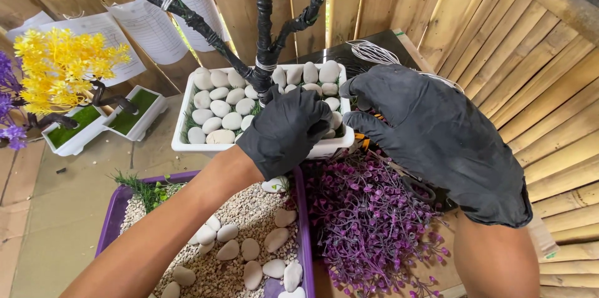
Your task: The person arranges white pebbles and small green plants into a rectangular white planter containing a black tree trunk. They carefully place the stones and plants by hand to create a decorative surface within the container.
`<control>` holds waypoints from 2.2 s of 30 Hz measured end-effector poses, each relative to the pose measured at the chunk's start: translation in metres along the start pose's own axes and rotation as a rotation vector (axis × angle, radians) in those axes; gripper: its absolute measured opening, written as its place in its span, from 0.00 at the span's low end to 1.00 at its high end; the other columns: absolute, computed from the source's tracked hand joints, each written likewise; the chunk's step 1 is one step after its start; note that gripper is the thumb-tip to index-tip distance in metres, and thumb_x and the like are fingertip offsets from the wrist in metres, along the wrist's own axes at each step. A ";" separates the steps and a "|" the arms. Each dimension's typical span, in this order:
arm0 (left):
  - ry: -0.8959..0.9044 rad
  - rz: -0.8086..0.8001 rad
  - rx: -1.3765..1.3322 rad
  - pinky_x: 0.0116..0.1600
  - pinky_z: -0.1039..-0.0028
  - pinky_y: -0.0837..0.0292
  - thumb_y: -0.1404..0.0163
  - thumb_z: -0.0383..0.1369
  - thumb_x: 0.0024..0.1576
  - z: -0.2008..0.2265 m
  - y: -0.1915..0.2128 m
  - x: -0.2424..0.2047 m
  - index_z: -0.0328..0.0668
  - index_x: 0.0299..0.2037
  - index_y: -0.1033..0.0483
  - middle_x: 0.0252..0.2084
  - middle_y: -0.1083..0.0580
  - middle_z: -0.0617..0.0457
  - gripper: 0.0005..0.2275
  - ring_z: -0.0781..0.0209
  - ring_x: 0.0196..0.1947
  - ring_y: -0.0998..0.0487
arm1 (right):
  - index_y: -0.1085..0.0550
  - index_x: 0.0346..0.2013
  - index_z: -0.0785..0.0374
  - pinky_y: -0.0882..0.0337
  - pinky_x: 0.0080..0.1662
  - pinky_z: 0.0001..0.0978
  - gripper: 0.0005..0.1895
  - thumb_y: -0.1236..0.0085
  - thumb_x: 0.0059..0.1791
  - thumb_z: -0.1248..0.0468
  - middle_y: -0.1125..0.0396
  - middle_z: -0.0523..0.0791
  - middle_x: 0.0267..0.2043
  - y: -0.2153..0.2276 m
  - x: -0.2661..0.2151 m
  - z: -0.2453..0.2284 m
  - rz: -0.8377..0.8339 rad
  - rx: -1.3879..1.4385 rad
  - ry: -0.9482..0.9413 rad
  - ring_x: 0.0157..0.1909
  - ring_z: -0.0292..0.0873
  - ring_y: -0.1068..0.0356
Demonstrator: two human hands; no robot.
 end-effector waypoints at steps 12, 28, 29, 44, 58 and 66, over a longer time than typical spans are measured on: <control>0.050 0.047 -0.005 0.34 0.57 0.33 0.37 0.32 0.50 -0.017 -0.001 -0.002 0.52 0.33 0.16 0.36 0.24 0.50 0.03 0.47 0.37 0.25 | 0.26 0.55 0.53 0.29 0.44 0.48 0.17 0.46 0.53 0.53 0.27 0.42 0.52 -0.005 0.000 0.003 0.050 -0.071 0.008 0.47 0.51 0.26; -0.223 0.156 0.199 0.61 0.53 0.26 0.48 0.31 0.63 0.013 0.003 -0.013 0.31 0.47 0.21 0.52 0.24 0.36 0.09 0.38 0.57 0.24 | 0.25 0.48 0.66 0.27 0.59 0.35 0.14 0.61 0.58 0.69 0.29 0.47 0.51 -0.147 0.066 0.059 -0.198 1.949 0.250 0.50 0.39 0.31; -0.211 0.142 0.200 0.62 0.52 0.27 0.48 0.34 0.64 0.012 0.002 -0.011 0.32 0.49 0.22 0.53 0.25 0.35 0.11 0.38 0.57 0.24 | 0.24 0.39 0.65 0.24 0.50 0.32 0.12 0.59 0.57 0.72 0.28 0.44 0.43 -0.135 0.071 0.038 -0.246 1.920 0.248 0.41 0.36 0.33; -0.087 0.028 0.207 0.27 0.56 0.38 0.42 0.38 0.53 -0.011 0.010 0.001 0.52 0.22 0.25 0.23 0.28 0.52 0.10 0.46 0.26 0.27 | 0.24 0.36 0.60 0.31 0.34 0.25 0.09 0.53 0.55 0.69 0.29 0.39 0.33 -0.060 0.013 0.002 -0.195 0.675 -0.094 0.33 0.30 0.34; -0.166 -0.025 0.452 0.34 0.53 0.29 0.43 0.41 0.51 -0.018 -0.011 0.007 0.52 0.31 0.23 0.32 0.25 0.47 0.07 0.41 0.34 0.23 | 0.42 0.70 0.71 0.44 0.76 0.37 0.28 0.58 0.54 0.74 0.41 0.51 0.73 -0.074 -0.025 0.031 -0.027 0.774 0.116 0.74 0.45 0.41; -0.222 0.061 0.675 0.28 0.53 0.41 0.53 0.42 0.61 -0.014 -0.014 -0.002 0.43 0.37 0.33 0.30 0.31 0.46 0.11 0.44 0.29 0.31 | 0.44 0.71 0.71 0.44 0.77 0.40 0.29 0.56 0.54 0.75 0.43 0.53 0.74 -0.064 -0.030 0.037 0.046 0.796 0.117 0.75 0.48 0.41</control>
Point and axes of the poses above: each hand's wrist, its own x-axis towards the middle knuckle, its own y-axis out of the back of the hand, z = x × y, the point moved 9 cm from there along x, towards the middle knuckle
